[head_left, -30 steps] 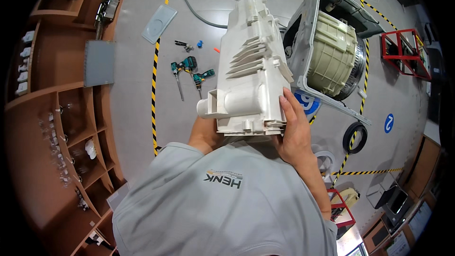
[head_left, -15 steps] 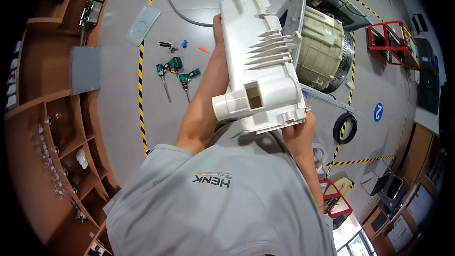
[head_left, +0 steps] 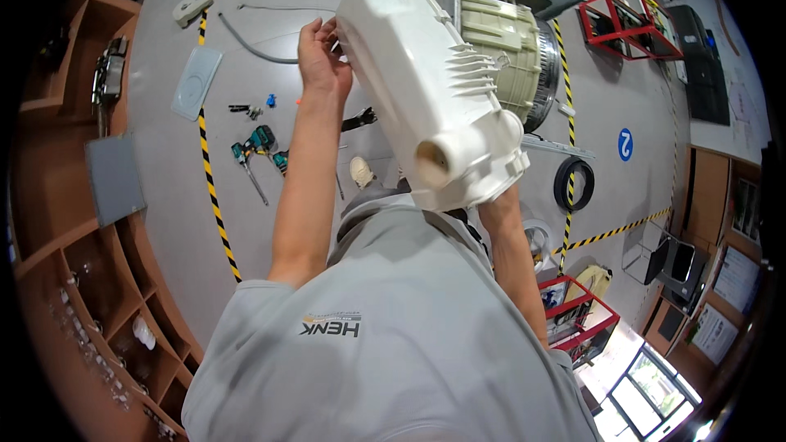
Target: The person handles a white plastic washing machine detergent drawer, turning it over, and then attempts to fit a black rubber door gasket onto the drum of a washing machine by hand.
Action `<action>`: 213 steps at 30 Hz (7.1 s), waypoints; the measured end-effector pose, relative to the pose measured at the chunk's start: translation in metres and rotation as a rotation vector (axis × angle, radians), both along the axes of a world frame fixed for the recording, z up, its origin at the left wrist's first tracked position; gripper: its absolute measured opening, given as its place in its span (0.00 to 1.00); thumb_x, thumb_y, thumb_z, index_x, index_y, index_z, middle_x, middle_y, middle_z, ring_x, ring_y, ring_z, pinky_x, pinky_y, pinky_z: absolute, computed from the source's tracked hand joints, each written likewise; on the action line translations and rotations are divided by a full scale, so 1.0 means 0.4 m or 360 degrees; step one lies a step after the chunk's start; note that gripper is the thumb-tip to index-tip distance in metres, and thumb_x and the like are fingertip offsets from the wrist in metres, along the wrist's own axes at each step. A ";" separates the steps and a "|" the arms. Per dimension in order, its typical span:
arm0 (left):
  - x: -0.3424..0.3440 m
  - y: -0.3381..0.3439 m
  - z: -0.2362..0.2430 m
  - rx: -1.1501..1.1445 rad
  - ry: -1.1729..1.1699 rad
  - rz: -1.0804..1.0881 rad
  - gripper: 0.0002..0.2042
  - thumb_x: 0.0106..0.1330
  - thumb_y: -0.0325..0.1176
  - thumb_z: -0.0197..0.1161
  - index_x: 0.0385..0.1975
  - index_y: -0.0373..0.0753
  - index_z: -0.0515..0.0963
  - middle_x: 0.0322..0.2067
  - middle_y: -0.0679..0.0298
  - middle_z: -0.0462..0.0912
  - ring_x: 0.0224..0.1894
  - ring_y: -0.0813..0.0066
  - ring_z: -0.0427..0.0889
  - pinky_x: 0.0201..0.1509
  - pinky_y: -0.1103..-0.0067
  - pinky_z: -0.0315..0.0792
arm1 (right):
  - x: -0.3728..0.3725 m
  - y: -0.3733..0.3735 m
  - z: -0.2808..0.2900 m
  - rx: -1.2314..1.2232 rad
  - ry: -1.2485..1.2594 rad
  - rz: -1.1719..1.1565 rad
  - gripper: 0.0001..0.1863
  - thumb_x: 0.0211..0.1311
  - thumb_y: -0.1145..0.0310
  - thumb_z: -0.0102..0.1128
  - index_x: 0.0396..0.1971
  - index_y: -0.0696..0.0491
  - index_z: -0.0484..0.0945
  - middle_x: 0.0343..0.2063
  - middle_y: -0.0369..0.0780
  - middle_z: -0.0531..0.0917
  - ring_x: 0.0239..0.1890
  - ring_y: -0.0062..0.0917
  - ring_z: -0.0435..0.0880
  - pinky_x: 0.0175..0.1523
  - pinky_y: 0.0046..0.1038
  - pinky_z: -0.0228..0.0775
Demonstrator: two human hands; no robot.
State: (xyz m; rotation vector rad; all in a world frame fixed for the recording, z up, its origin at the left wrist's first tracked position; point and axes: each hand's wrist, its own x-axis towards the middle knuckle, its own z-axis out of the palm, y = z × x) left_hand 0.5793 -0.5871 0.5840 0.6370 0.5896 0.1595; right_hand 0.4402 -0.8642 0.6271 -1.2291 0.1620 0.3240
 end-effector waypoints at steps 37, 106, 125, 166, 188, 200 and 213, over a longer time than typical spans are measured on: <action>-0.177 -0.019 0.036 0.0877 -0.0487 -0.0775 0.15 0.68 0.29 0.58 0.51 0.32 0.72 0.46 0.59 0.79 0.48 0.69 0.80 0.56 0.73 0.71 | 0.010 -0.118 -0.070 0.1197 0.0778 -0.0566 0.19 0.51 0.64 0.63 0.45 0.53 0.78 0.44 0.40 0.83 0.49 0.33 0.81 0.53 0.40 0.76; -0.473 0.050 -0.305 -0.0194 0.0602 -0.0290 0.26 0.58 0.47 0.66 0.49 0.42 0.63 0.44 0.61 0.72 0.45 0.71 0.75 0.45 0.70 0.75 | -0.079 0.040 -0.124 -0.0047 0.1079 -0.0595 0.18 0.66 0.61 0.49 0.51 0.53 0.74 0.44 0.40 0.82 0.44 0.32 0.83 0.46 0.37 0.80; -0.429 -0.041 -0.283 -0.0196 0.0562 -0.0407 0.33 0.56 0.46 0.68 0.56 0.40 0.59 0.49 0.57 0.69 0.49 0.67 0.73 0.47 0.67 0.74 | -0.060 -0.077 -0.131 -0.0048 0.1060 -0.0693 0.17 0.65 0.62 0.51 0.48 0.55 0.74 0.41 0.40 0.83 0.40 0.30 0.84 0.43 0.36 0.79; -0.910 0.340 -0.240 -0.0243 0.0247 0.0775 0.22 0.63 0.41 0.63 0.53 0.36 0.71 0.51 0.60 0.77 0.54 0.69 0.75 0.58 0.72 0.70 | -0.009 0.242 -0.243 -0.0292 0.0638 0.0959 0.23 0.69 0.51 0.47 0.52 0.55 0.70 0.39 0.43 0.82 0.36 0.30 0.83 0.36 0.32 0.77; -1.440 1.293 -0.805 0.0321 0.1397 0.1787 0.37 0.53 0.31 0.73 0.58 0.36 0.56 0.60 0.56 0.67 0.58 0.61 0.71 0.61 0.69 0.70 | -0.579 0.373 -0.365 -0.1770 0.1356 0.0770 0.11 0.67 0.66 0.54 0.42 0.58 0.72 0.29 0.43 0.83 0.28 0.30 0.84 0.31 0.31 0.77; -1.371 1.274 -0.890 0.0192 0.1565 0.1665 0.36 0.49 0.36 0.76 0.57 0.37 0.62 0.54 0.59 0.74 0.51 0.63 0.78 0.46 0.67 0.79 | -0.507 0.345 -0.479 -0.1491 0.1470 0.0905 0.15 0.67 0.64 0.54 0.44 0.61 0.71 0.31 0.48 0.83 0.31 0.36 0.85 0.34 0.34 0.79; -1.348 1.400 -0.900 0.0629 0.1649 0.1112 0.40 0.51 0.34 0.75 0.59 0.30 0.55 0.59 0.51 0.65 0.61 0.61 0.67 0.63 0.73 0.62 | -0.656 0.515 -0.427 -0.1604 0.1471 0.0657 0.14 0.65 0.66 0.56 0.43 0.61 0.73 0.29 0.46 0.83 0.28 0.34 0.84 0.33 0.33 0.79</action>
